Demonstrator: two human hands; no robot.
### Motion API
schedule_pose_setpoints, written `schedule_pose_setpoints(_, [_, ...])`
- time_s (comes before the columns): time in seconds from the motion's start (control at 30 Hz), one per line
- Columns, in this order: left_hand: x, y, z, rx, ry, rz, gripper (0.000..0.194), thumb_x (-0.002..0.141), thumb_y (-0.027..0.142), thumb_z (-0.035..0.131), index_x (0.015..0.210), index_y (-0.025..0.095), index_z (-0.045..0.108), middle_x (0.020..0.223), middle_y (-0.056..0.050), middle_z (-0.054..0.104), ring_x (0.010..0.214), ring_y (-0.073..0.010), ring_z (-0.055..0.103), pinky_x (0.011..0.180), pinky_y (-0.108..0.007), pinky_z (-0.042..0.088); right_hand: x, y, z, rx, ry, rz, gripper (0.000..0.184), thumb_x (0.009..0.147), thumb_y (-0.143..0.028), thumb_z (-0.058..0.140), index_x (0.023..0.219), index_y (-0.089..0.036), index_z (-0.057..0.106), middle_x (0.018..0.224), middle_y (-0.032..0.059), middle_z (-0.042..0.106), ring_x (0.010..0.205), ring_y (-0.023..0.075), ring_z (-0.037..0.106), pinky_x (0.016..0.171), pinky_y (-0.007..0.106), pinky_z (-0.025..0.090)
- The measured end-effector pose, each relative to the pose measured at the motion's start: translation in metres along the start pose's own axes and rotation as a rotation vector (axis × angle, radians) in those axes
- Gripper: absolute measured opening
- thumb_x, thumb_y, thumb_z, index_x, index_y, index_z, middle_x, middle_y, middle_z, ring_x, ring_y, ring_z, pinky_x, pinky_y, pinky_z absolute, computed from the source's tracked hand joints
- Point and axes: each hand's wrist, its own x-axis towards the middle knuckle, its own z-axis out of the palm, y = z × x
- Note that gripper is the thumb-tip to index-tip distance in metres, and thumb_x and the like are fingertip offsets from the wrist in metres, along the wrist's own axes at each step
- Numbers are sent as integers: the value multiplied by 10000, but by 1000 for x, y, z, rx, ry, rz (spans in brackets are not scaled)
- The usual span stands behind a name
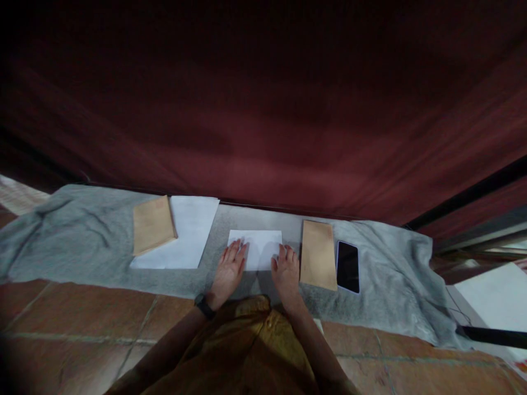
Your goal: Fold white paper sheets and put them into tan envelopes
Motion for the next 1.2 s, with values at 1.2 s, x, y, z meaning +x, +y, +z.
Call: schedule_pose_setpoints(1.2, [-11, -8, 17, 48, 79, -206, 637, 1050, 375, 331, 1568, 3, 330, 1607, -251, 364, 1531, -337, 303, 1240, -545, 284, -8, -8, 29, -201, 97, -91, 639, 1088, -404, 368, 1576, 5, 313, 1596, 271, 381, 1498, 331, 355, 1192, 523, 341])
